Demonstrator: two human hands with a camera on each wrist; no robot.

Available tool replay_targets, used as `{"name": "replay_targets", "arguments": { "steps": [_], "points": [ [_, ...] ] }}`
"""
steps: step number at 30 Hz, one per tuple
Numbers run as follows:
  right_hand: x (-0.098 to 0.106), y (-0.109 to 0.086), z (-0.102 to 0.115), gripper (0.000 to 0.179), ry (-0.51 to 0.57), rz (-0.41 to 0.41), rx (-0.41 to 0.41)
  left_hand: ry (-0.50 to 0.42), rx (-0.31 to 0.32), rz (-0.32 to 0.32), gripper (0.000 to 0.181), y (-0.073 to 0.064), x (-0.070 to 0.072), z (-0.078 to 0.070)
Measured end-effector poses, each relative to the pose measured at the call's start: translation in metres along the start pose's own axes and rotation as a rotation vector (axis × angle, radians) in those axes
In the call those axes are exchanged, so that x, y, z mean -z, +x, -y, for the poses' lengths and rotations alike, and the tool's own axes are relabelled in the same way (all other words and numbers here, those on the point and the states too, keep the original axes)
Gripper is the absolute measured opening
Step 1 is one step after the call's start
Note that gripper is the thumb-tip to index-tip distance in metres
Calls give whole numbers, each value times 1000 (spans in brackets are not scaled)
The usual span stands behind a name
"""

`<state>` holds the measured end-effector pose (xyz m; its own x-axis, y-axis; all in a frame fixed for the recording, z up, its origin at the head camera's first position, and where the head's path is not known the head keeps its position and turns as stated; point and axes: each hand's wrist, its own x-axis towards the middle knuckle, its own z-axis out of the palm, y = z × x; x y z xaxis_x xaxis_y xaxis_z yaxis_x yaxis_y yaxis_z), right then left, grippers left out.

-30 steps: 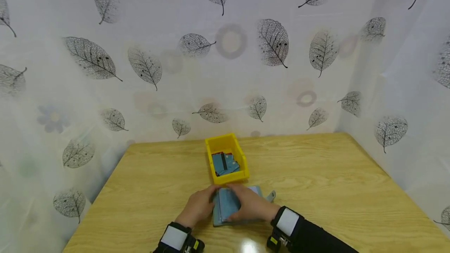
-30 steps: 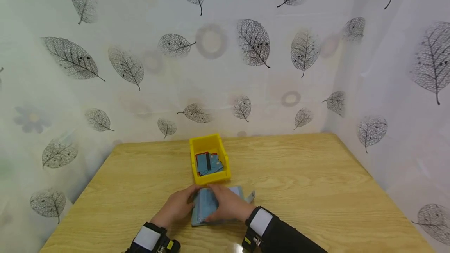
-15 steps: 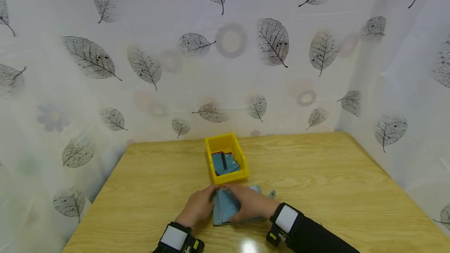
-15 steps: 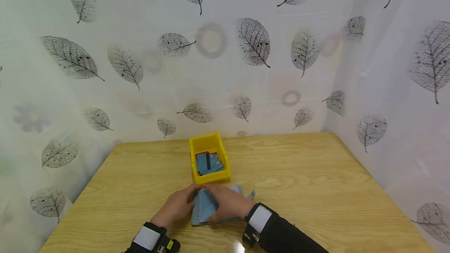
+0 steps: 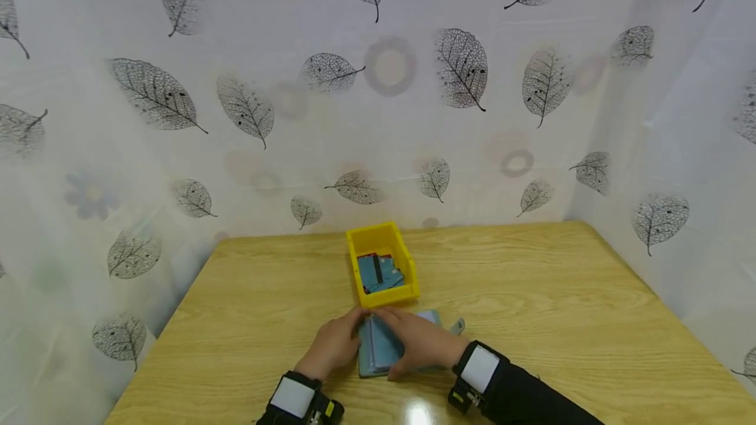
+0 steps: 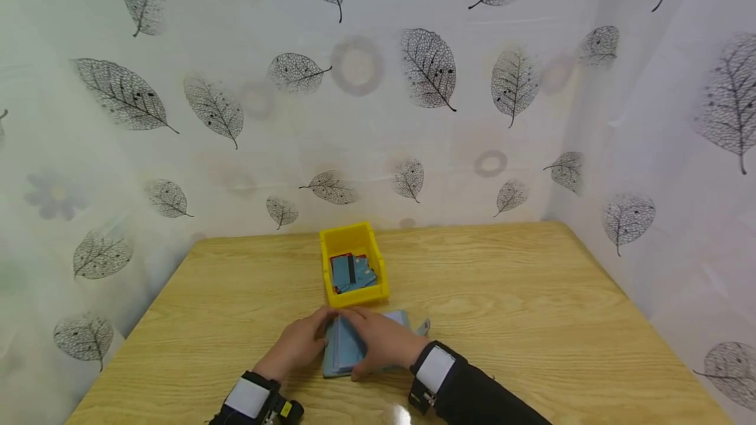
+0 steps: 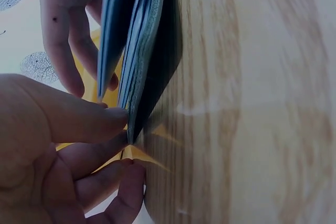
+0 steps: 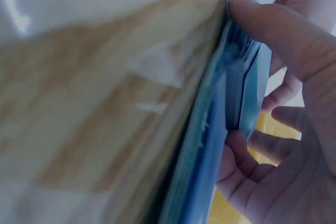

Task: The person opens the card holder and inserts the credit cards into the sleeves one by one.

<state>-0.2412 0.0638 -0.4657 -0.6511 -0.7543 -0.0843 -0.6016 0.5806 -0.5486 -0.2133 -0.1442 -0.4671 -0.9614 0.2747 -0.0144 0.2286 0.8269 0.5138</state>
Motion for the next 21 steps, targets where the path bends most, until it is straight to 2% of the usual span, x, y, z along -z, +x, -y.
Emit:
{"name": "replay_targets", "arguments": {
  "steps": [6,12,21],
  "points": [
    [3,-5,-4,105,113,12,1,-27,16,5,38,0,-1,1],
    [4,-6,-6,104,90,14,1,-50,50,38,39,1,-1,0],
    [4,-6,-7,98,72,10,-2,-56,66,41,36,2,-2,2]
  ]
}}
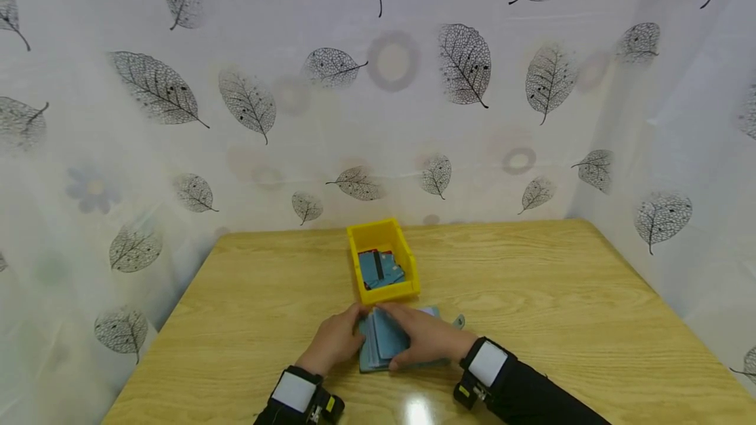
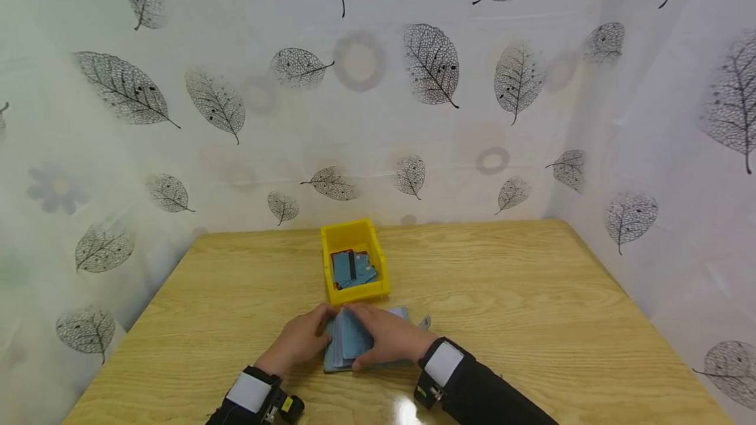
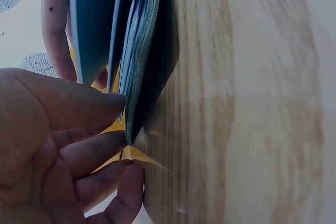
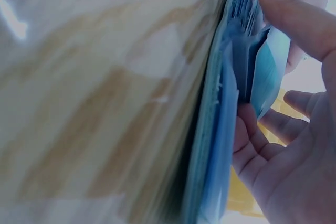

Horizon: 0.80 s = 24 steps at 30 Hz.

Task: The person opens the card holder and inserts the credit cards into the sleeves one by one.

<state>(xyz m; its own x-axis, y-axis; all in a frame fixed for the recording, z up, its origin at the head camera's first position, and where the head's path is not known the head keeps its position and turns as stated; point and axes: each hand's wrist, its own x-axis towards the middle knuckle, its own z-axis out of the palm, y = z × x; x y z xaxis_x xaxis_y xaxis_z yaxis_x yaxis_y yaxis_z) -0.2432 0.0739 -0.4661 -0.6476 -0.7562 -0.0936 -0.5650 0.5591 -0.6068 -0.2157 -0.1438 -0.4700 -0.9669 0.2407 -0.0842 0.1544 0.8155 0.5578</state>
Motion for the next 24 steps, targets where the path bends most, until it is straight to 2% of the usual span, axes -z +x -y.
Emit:
{"name": "replay_targets", "arguments": {
  "steps": [7,13,17,19,21,24],
  "points": [
    [0,1,0,98,2,0,13,26,-16,-14,37,0,-1,1],
    [-5,9,1,99,-95,-14,34,11,-33,-11,27,0,0,1],
    [-1,11,5,101,-98,25,39,3,-28,1,35,0,1,0],
    [4,12,7,95,-79,43,39,10,-25,-4,42,0,0,-1],
    [13,13,10,82,-82,34,31,20,-21,-10,44,-1,0,-2],
    [26,20,16,53,-107,-58,19,24,-10,-20,45,-1,0,-3]
  ]
}}
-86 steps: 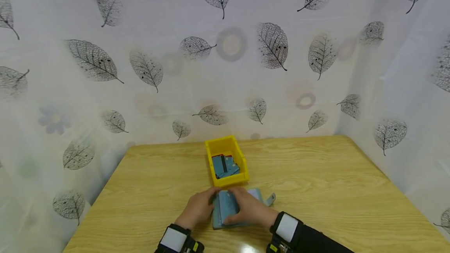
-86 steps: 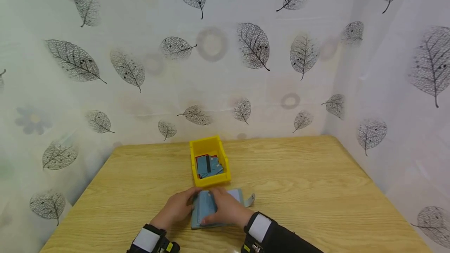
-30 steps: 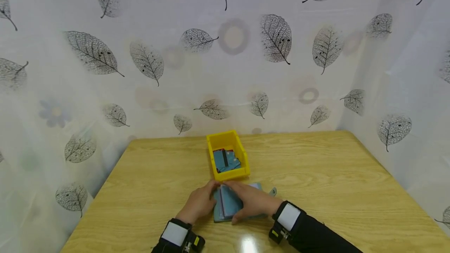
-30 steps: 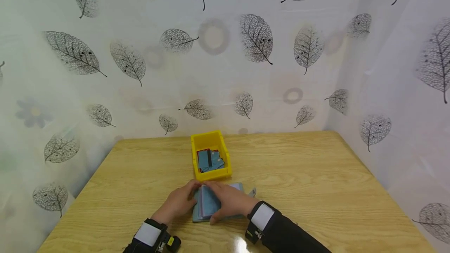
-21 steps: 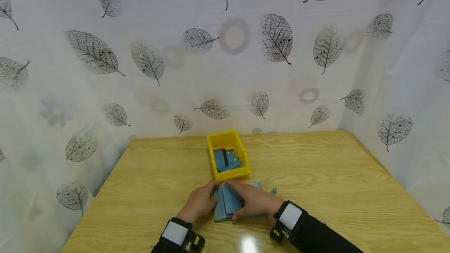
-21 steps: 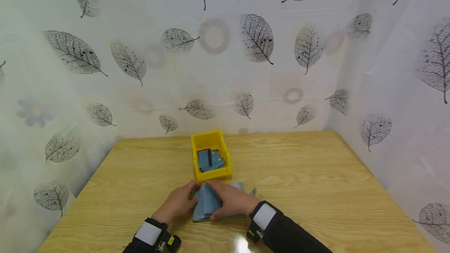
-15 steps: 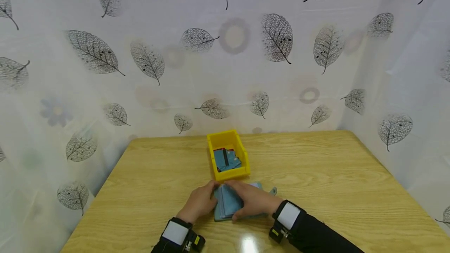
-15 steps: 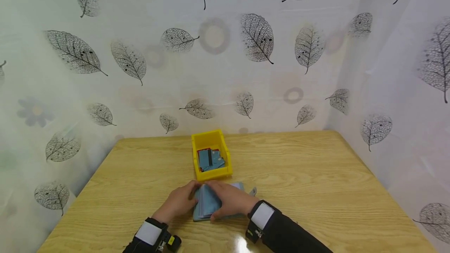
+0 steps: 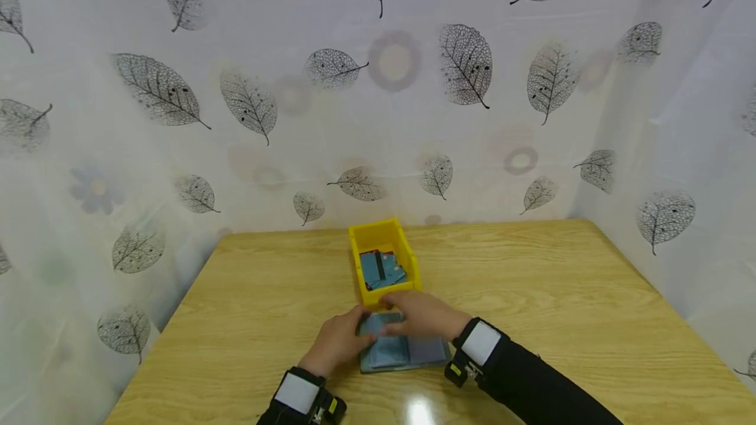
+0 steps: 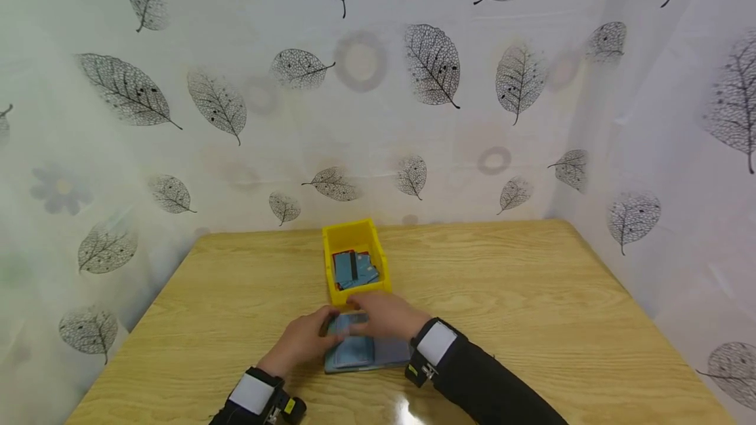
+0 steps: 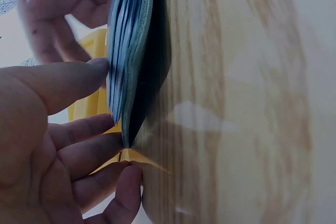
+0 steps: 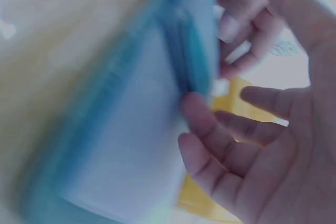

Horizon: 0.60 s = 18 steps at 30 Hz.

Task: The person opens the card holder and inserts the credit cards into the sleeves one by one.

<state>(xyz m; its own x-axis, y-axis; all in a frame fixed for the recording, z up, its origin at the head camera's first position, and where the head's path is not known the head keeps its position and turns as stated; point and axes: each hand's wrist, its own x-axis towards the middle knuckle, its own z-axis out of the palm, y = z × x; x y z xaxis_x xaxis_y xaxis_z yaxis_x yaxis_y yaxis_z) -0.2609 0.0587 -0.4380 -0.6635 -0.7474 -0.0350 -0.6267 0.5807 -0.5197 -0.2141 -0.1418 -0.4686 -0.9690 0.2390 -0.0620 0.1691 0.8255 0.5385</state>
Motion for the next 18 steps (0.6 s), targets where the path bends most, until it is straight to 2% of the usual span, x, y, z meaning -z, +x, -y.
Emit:
{"name": "replay_targets", "arguments": {
  "steps": [3,7,14,18],
  "points": [
    [11,15,3,29,-1,-115,-24,-10,10,4,45,0,0,0],
    [19,41,2,17,22,-204,-88,-26,19,14,46,0,1,1],
    [13,80,-1,28,3,-223,-283,-15,-12,-15,44,0,2,3],
    [2,92,-8,34,-35,-209,-333,-21,-26,-14,43,-1,0,3]
  ]
}}
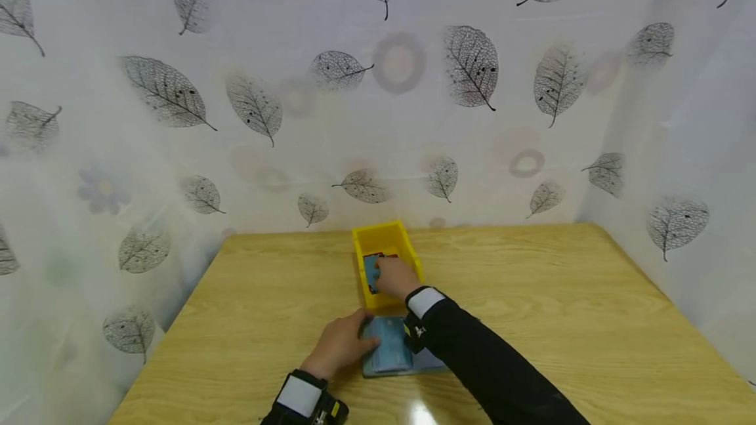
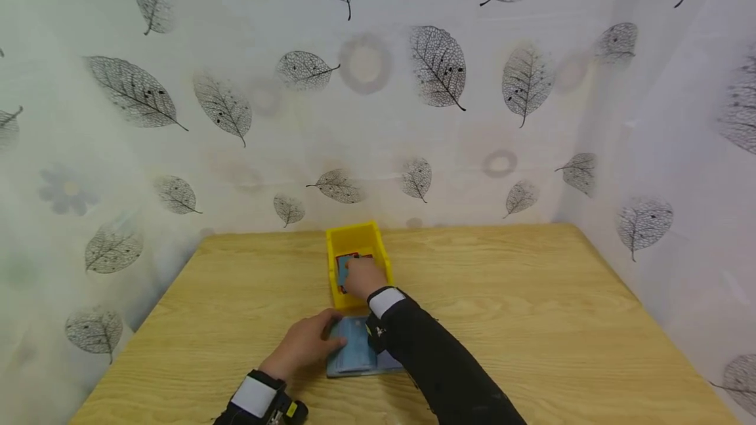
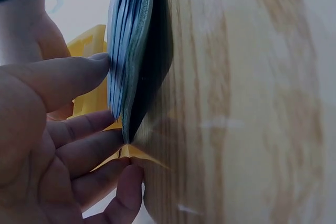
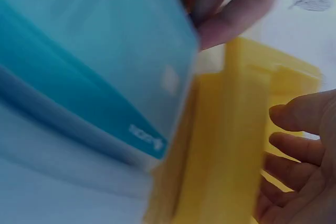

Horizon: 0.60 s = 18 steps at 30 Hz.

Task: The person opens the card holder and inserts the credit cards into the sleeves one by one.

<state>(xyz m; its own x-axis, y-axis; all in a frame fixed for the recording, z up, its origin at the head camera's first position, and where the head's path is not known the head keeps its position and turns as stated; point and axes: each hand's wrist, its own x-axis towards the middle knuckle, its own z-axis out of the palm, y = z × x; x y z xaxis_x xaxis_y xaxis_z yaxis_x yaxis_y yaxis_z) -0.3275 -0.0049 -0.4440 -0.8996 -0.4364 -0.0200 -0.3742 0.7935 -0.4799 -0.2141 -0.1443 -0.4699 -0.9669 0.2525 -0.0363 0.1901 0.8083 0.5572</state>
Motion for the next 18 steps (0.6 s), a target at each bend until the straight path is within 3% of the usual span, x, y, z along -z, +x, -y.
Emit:
{"name": "replay_targets", "arguments": {
  "steps": [9,18],
  "points": [
    [-24,19,-19,49,-43,6,-18,29,-35,-26,44,-2,-3,-1],
    [-22,19,-8,25,-239,-44,59,22,-16,-24,43,-1,0,-3]
  ]
}}
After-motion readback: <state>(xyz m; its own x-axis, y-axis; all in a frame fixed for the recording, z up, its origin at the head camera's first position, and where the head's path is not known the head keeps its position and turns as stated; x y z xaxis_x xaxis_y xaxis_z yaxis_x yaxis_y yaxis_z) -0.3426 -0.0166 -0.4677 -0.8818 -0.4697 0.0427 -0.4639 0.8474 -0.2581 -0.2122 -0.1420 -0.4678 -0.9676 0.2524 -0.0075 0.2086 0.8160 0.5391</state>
